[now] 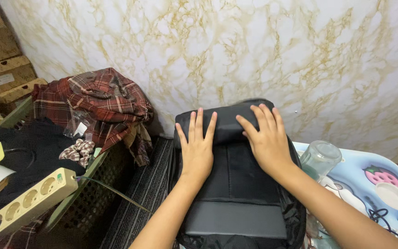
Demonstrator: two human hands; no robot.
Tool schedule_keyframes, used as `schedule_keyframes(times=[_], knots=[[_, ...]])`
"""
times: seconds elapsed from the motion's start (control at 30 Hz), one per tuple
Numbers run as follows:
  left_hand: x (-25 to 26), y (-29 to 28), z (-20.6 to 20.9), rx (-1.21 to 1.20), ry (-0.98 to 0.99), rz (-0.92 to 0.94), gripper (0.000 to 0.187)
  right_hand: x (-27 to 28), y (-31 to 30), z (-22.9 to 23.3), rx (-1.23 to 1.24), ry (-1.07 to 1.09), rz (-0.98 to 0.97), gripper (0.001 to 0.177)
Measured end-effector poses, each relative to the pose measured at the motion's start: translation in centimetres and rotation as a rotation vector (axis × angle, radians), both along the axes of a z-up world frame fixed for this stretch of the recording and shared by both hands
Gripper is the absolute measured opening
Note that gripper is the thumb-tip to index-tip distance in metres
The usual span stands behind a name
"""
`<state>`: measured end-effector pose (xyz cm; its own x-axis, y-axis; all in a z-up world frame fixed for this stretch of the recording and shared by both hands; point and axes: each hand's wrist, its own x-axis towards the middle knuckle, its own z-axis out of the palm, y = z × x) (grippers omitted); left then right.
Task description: The person packs a black backpack with yellow straps. They place a laptop, a power bank, a charging cable, a charger, a wallet, and a water bottle into the bag, then close the flap.
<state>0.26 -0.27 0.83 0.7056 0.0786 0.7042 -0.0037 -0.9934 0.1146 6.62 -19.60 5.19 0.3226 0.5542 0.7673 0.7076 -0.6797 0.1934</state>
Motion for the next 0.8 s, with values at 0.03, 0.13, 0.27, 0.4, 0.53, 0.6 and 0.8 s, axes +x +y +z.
schedule_keyframes(times=[0.03,0.13,0.27,0.4,0.53,0.6,0.8], knots=[[0.0,-0.3,0.0,0.004,0.007,0.024,0.085,0.4,0.1,0.0,0.003,0.038,-0.012,0.042],[-0.6,-1.4,-0.5,-0.035,-0.065,-0.057,0.075,1.5,0.6,-0.4,0.011,0.132,-0.042,0.042],[-1.3,-1.9,-1.1,0.009,-0.041,-0.113,0.074,2.0,1.2,-0.9,-0.004,0.194,-0.049,0.051],[-0.6,-1.6,-1.1,-0.026,0.011,-0.106,0.078,0.6,1.3,-1.5,-0.056,0.128,-0.024,0.076],[0.6,-0.9,-1.0,0.004,0.051,-0.081,0.081,-1.1,1.0,-2.2,-0.15,0.188,0.004,0.091],[1.0,-0.5,-1.2,0.062,0.002,-0.066,0.079,-1.2,0.6,-2.3,-0.141,0.222,0.003,0.093],[2.3,1.2,-2.3,0.101,0.044,-0.032,0.079,0.0,-0.1,-2.8,-0.148,0.187,-0.04,0.087]])
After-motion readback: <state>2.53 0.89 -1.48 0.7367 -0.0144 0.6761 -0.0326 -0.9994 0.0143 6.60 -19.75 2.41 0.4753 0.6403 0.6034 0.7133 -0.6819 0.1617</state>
